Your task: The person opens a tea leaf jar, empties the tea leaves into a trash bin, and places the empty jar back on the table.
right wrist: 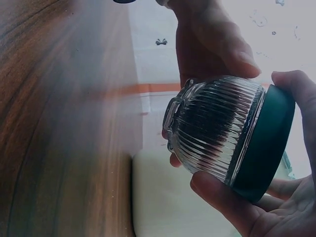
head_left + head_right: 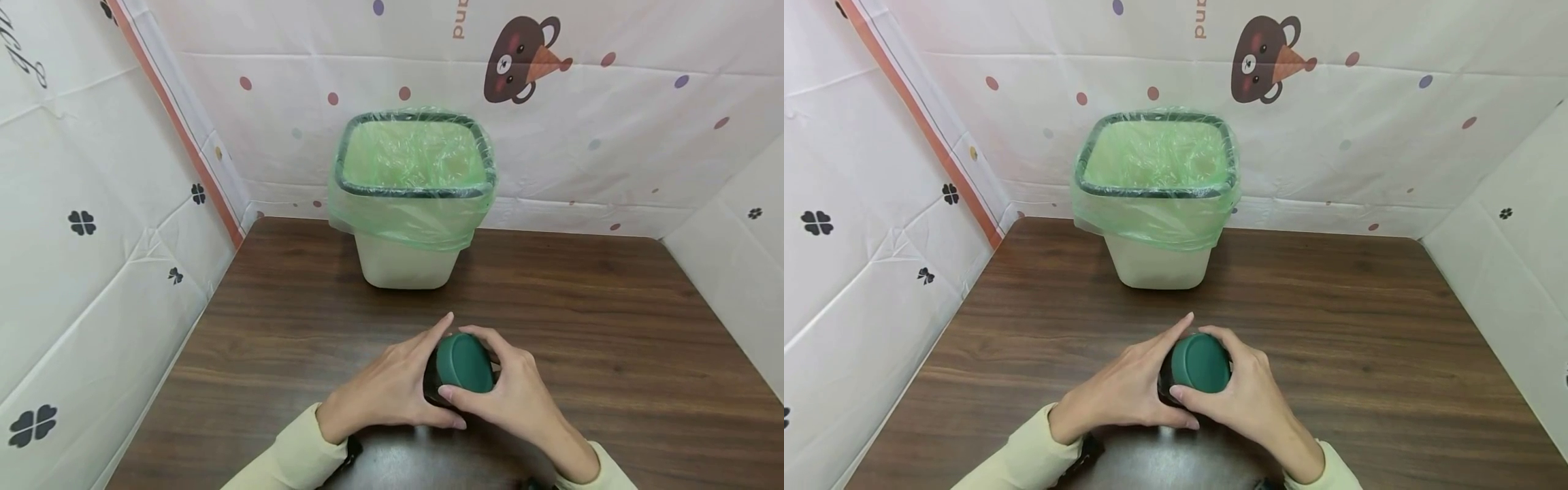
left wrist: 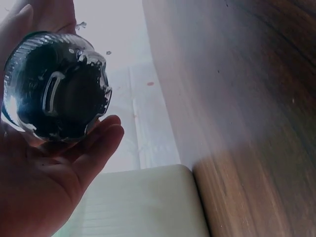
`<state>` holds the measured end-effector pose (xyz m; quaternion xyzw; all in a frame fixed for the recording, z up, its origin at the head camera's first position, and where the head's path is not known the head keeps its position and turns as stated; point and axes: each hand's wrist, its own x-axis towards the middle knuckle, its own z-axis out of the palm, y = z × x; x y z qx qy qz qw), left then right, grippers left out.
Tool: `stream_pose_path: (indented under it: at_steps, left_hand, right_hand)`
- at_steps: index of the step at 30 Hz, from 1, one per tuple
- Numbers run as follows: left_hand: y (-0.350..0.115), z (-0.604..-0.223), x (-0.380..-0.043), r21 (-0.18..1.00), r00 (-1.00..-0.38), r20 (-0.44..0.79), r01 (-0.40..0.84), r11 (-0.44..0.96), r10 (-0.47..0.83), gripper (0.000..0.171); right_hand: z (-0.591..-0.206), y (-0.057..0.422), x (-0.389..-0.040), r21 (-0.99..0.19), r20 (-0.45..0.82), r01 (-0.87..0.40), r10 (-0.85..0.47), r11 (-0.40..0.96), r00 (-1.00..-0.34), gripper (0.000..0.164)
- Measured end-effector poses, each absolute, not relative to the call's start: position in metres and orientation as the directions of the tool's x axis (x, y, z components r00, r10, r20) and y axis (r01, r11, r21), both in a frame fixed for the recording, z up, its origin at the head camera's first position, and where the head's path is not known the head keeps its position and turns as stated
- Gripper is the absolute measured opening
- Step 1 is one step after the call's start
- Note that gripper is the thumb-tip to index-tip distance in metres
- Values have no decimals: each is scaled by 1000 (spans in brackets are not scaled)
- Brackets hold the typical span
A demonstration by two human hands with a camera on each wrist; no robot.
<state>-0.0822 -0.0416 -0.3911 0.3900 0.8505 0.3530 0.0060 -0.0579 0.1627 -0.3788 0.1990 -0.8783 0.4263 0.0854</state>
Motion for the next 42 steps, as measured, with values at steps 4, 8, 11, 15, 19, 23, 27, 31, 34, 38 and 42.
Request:
stream_pose_path:
  at_steps: [4, 8, 11, 15, 19, 23, 27, 31, 34, 38, 42]
  left_hand:
    - [-39, -391, -82, 625, -711, 266, 641, 446, 651, 116]
    - [-36, -392, -81, 624, -735, 285, 629, 464, 615, 111]
    - [-34, -393, -80, 623, -750, 297, 621, 476, 590, 108]
    - [-32, -394, -80, 651, -769, 280, 592, 476, 574, 104]
    - [-29, -395, -79, 678, -788, 259, 560, 476, 559, 96]
    - [-27, -394, -78, 686, -807, 252, 539, 490, 535, 88]
    - [-27, -394, -78, 682, -818, 248, 528, 506, 519, 85]
    - [-27, -394, -79, 667, -817, 257, 537, 517, 516, 83]
    - [-27, -394, -78, 652, -813, 265, 547, 525, 518, 82]
    - [-26, -395, -78, 629, -802, 292, 571, 527, 521, 81]
    - [-26, -396, -81, 561, -772, 367, 628, 539, 518, 78]
  right_hand:
    - [-377, 162, -58, -707, 329, -425, -269, 566, -905, 71]
    - [-376, 160, -57, -704, 330, -424, -265, 570, -906, 73]
    - [-375, 160, -57, -703, 335, -425, -261, 571, -905, 73]
    - [-375, 160, -58, -708, 334, -422, -259, 566, -906, 73]
    - [-377, 161, -58, -716, 324, -417, -262, 560, -909, 71]
    - [-378, 162, -59, -730, 324, -426, -278, 534, -904, 69]
    - [-378, 163, -60, -741, 321, -433, -297, 513, -899, 70]
    - [-375, 161, -60, -734, 314, -435, -307, 522, -898, 67]
    - [-374, 160, -61, -734, 307, -428, -304, 527, -902, 62]
    - [-373, 158, -60, -738, 296, -403, -277, 541, -914, 55]
    - [-372, 155, -60, -720, 281, -362, -228, 591, -932, 50]
